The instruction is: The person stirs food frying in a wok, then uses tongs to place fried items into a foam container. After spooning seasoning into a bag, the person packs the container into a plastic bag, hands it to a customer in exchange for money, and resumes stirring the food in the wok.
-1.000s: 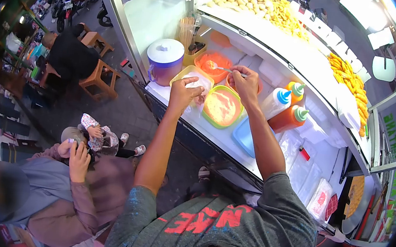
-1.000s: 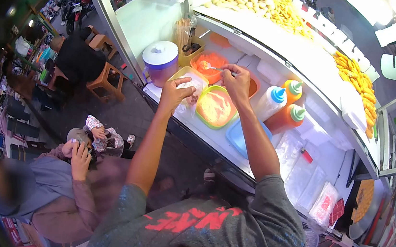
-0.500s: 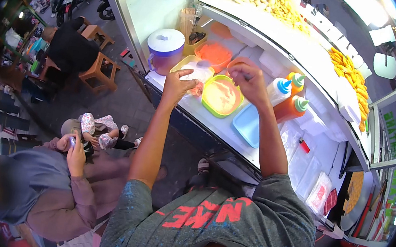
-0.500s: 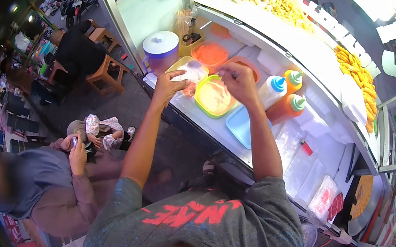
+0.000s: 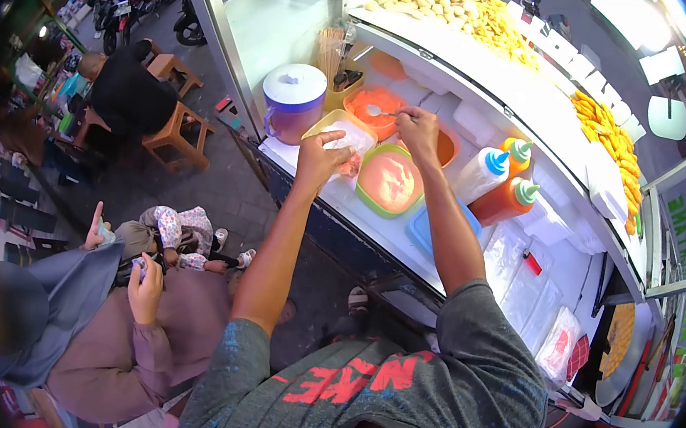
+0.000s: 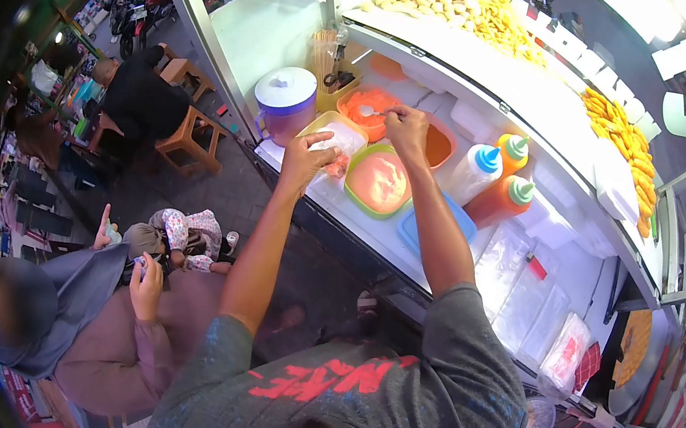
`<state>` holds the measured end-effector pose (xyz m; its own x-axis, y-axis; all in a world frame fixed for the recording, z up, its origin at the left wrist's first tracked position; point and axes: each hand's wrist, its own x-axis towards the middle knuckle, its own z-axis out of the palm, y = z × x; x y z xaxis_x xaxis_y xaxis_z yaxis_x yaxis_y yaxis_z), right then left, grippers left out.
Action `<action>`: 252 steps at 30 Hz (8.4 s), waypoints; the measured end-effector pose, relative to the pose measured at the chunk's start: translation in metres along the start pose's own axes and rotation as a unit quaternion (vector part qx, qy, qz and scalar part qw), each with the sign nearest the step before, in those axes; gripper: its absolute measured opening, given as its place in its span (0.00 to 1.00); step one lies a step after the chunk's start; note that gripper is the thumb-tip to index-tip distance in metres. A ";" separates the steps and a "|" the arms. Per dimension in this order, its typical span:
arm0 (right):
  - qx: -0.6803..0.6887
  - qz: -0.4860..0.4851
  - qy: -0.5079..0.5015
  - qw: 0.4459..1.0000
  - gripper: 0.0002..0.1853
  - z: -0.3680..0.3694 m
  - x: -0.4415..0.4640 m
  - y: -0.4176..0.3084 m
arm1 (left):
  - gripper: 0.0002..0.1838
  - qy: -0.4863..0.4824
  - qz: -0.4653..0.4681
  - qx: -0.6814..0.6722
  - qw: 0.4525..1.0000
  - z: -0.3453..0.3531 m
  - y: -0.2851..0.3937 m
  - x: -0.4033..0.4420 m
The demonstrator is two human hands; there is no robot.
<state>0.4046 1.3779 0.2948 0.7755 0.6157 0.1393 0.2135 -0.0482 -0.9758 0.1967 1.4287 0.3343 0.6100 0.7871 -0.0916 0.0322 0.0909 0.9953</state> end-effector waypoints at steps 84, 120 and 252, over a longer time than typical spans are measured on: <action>0.263 -0.036 0.152 0.952 0.06 -0.350 -0.466 0.006 | 0.08 -0.312 0.044 -0.099 0.944 0.322 -0.012 -0.406; 0.069 -0.071 0.010 0.995 0.12 -0.365 -0.418 -0.031 | 0.06 -0.398 0.044 -0.097 0.911 0.301 -0.050 -0.328; -0.159 0.005 0.079 0.984 0.27 -0.435 -0.520 -0.025 | 0.08 -0.262 0.006 -0.104 0.959 0.351 -0.104 -0.434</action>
<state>0.2545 0.7169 0.3200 0.8561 0.4849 0.1787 0.3608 -0.3132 -0.8785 0.2064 0.8630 0.2814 0.9255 0.3788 0.0025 -0.1033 0.2460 0.9638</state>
